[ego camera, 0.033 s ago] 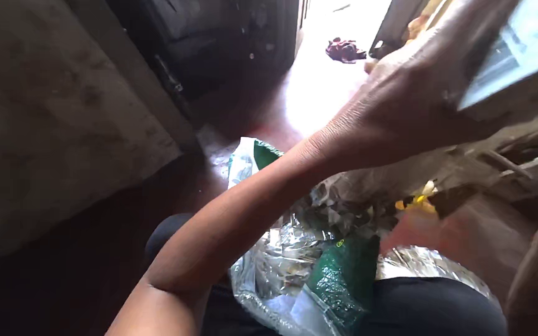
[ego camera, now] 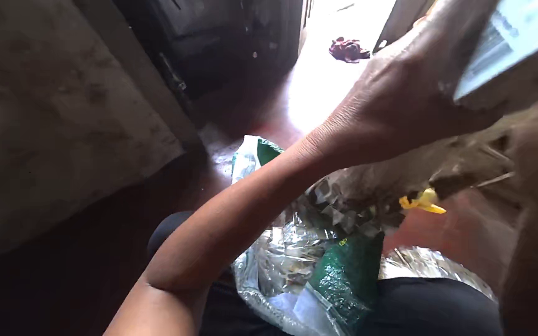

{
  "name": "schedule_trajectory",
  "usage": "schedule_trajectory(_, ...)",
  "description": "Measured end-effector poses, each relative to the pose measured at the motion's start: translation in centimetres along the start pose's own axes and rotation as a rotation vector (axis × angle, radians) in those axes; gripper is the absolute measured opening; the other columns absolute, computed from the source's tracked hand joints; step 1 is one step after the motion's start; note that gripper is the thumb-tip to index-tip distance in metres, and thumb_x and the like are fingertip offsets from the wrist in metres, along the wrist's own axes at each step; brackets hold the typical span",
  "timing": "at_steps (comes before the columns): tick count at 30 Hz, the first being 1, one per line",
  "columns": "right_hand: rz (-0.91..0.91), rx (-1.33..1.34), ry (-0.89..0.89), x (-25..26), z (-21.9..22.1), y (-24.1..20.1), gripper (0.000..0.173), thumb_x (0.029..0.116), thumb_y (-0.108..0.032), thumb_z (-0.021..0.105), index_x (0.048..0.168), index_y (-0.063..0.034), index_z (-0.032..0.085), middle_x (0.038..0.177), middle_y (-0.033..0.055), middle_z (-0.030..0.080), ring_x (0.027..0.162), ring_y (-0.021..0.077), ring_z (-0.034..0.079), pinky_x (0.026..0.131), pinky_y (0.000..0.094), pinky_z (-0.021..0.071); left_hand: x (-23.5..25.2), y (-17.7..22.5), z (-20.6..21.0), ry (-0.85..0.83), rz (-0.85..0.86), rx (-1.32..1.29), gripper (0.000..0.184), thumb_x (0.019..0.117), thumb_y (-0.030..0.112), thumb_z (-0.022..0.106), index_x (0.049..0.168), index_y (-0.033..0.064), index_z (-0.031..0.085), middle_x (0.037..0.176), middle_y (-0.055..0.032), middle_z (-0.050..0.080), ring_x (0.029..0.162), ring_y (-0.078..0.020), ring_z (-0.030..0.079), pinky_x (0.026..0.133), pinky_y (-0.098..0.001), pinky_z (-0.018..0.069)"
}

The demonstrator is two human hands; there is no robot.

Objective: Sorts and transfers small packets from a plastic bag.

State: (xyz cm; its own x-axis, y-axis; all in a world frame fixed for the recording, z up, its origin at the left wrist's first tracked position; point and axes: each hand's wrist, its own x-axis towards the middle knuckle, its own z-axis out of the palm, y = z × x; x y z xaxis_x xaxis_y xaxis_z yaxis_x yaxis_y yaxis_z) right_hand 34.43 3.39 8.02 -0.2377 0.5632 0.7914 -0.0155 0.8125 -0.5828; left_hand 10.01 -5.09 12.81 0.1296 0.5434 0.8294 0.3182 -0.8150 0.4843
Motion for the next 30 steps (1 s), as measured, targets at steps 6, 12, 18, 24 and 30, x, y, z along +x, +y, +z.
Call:
schedule_trajectory(6,0.219,0.122,-0.135,-1.6,14.1,-7.5,0.097,0.0631,-0.032,0.095,0.139,-0.0128,0.038,0.119,-0.0152,0.062,0.113,-0.0054,0.061,0.098,0.0174,0.0543,-1.5,0.5,-2.5,0.201,-0.134,-0.235,0.071,0.0768,0.002,0.083,0.134,-0.0150,0.044,0.116,-0.0139,0.064,0.106,-0.0064,0.065,0.093,-0.0205,0.0558)
schedule_trajectory(12,0.652,0.154,-0.301,-4.1,15.4,-8.8,0.016,0.0929,-0.033,0.071,0.096,-0.0226,0.060,0.067,-0.0076,0.060,0.048,0.0014,0.053,0.043,0.0181,0.0463,-6.1,0.1,-8.6,-0.250,-0.366,-0.425,0.119,0.0772,0.015,0.086,0.162,0.0028,0.004,0.153,-0.0141,0.043,0.133,-0.0098,0.053,0.109,-0.0245,0.0488)
schedule_trajectory(18,0.225,-0.149,-0.129,-6.3,19.0,-9.0,0.077,0.0854,-0.022,0.080,0.148,-0.0007,0.040,0.121,-0.0005,0.066,0.106,-0.0011,0.065,0.090,0.0205,0.0580,-14.1,2.0,-8.1,-0.018,-0.556,-0.318,0.105,0.0890,0.036,0.074,0.166,0.0158,0.006,0.160,-0.0085,0.037,0.140,-0.0135,0.047,0.111,-0.0331,0.0479)
schedule_trajectory(24,-0.070,-0.547,-0.155,-7.4,22.7,-8.8,0.077,0.0872,-0.018,0.067,0.153,0.0064,0.037,0.109,0.0229,0.065,0.085,0.0320,0.067,0.067,0.0438,0.0552,-15.9,2.1,-6.2,0.079,-0.473,-0.224,0.036,0.1004,0.031,0.065,0.125,0.0052,0.057,0.098,0.0043,0.068,0.091,0.0011,0.065,0.081,-0.0209,0.0577)
schedule_trajectory(30,0.450,-0.045,-0.176,-8.1,18.1,-9.2,0.069,0.0849,-0.012,0.076,0.147,-0.0081,0.046,0.112,0.0005,0.070,0.094,0.0057,0.070,0.080,0.0269,0.0625,-15.7,2.0,-11.7,-0.219,-0.553,0.228,0.053,0.1045,0.051,0.048,0.144,0.0176,0.060,0.145,0.0050,0.059,0.130,-0.0037,0.056,0.105,-0.0297,0.0504)
